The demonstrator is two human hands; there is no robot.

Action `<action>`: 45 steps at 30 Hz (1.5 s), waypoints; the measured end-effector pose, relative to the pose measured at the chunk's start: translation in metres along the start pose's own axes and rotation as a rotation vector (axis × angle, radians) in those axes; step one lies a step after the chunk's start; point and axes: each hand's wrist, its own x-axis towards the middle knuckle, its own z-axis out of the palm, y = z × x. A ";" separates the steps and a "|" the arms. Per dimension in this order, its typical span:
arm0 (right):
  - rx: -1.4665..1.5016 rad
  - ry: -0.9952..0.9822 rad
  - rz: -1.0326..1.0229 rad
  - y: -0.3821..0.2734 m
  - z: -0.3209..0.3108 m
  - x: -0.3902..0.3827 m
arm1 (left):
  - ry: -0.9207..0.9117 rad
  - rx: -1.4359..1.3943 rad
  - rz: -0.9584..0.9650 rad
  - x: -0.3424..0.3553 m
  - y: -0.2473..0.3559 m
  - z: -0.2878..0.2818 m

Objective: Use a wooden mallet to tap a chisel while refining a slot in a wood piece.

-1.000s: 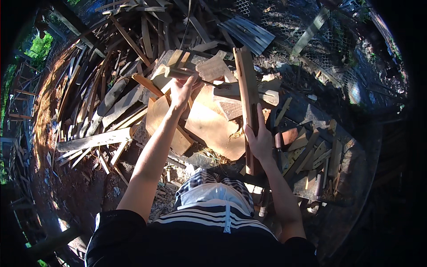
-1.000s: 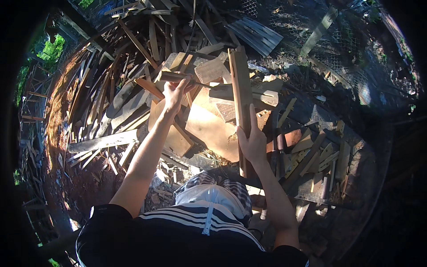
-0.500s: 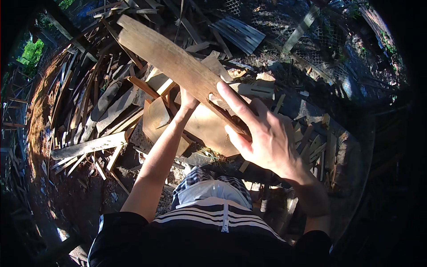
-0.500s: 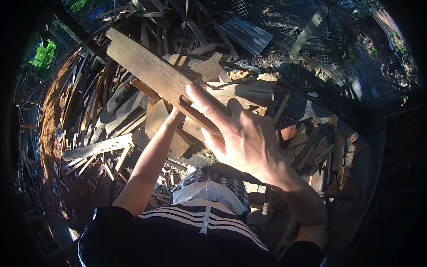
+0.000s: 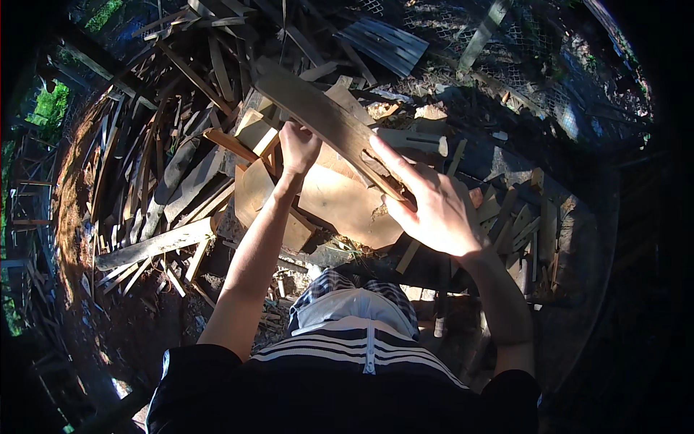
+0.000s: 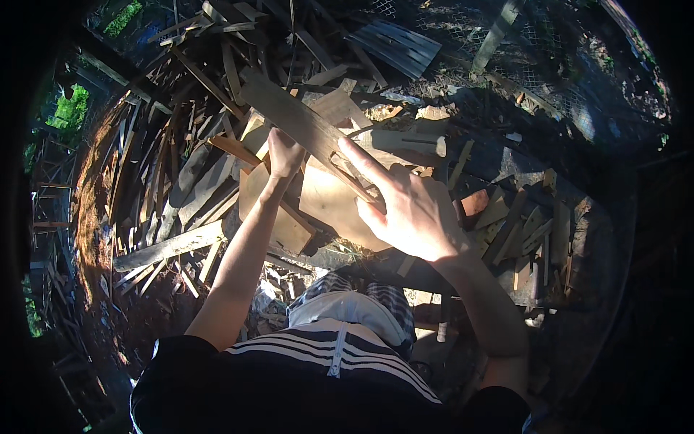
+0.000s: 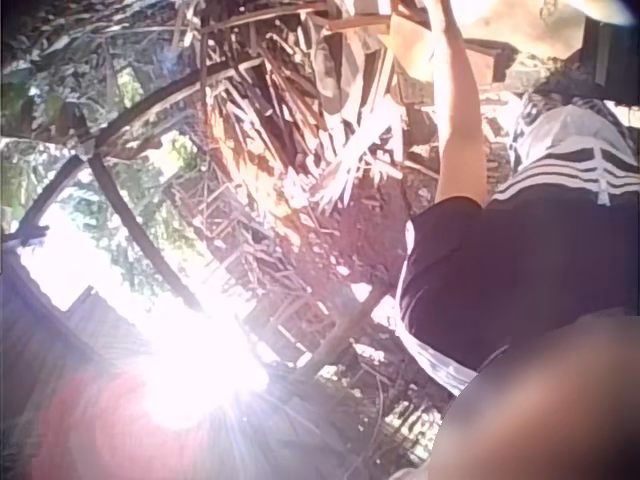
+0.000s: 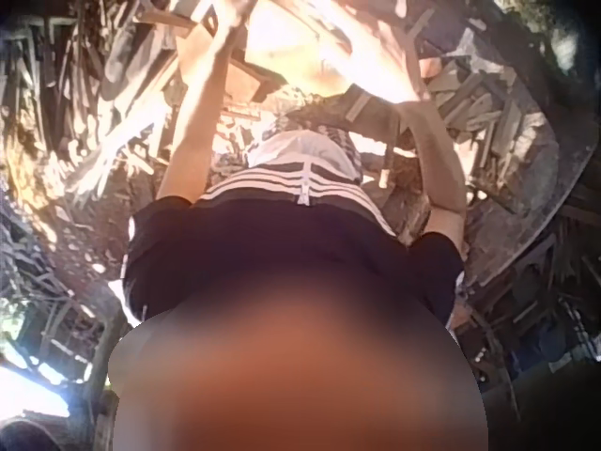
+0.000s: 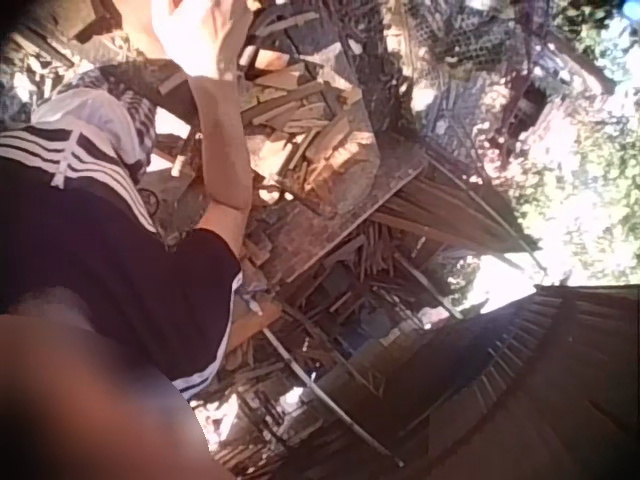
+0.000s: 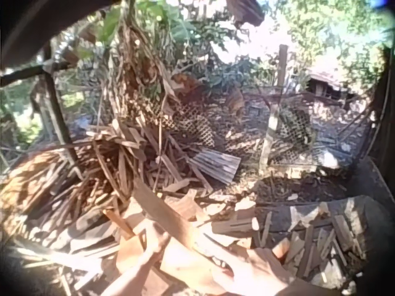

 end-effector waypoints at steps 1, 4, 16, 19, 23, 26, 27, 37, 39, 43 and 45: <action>-0.040 0.044 -0.001 0.005 0.000 -0.002 | 0.014 -0.025 0.003 -0.005 0.000 -0.001; 0.243 0.240 -0.056 0.034 0.013 0.001 | 0.052 -0.064 0.000 -0.008 -0.001 -0.006; 0.043 -0.014 0.386 0.161 0.061 0.010 | 0.069 -0.084 -0.011 -0.020 0.007 -0.008; 0.047 -0.024 0.414 0.155 0.067 0.002 | 0.091 -0.112 0.021 -0.030 0.008 -0.007; 0.012 -0.024 0.422 0.146 0.072 -0.002 | 0.105 -0.169 -0.033 -0.036 -0.004 -0.015; 0.010 0.016 0.413 0.151 0.085 -0.005 | 0.208 -0.510 -0.263 -0.030 -0.011 -0.019; 0.029 0.060 0.396 0.154 0.088 -0.006 | 0.210 -0.538 -0.307 -0.028 -0.020 -0.022; 0.027 0.117 0.414 0.154 0.099 -0.007 | 0.308 -0.951 -0.577 -0.052 -0.061 -0.027; 0.042 0.071 0.455 0.141 0.095 0.001 | 0.326 -1.027 -0.603 -0.066 -0.090 -0.033; 0.021 0.109 0.477 0.141 0.099 -0.004 | 0.293 -1.020 -0.519 -0.057 -0.055 -0.028; 0.026 0.110 0.478 0.144 0.101 -0.004 | 0.298 -0.934 -0.445 -0.041 -0.035 -0.030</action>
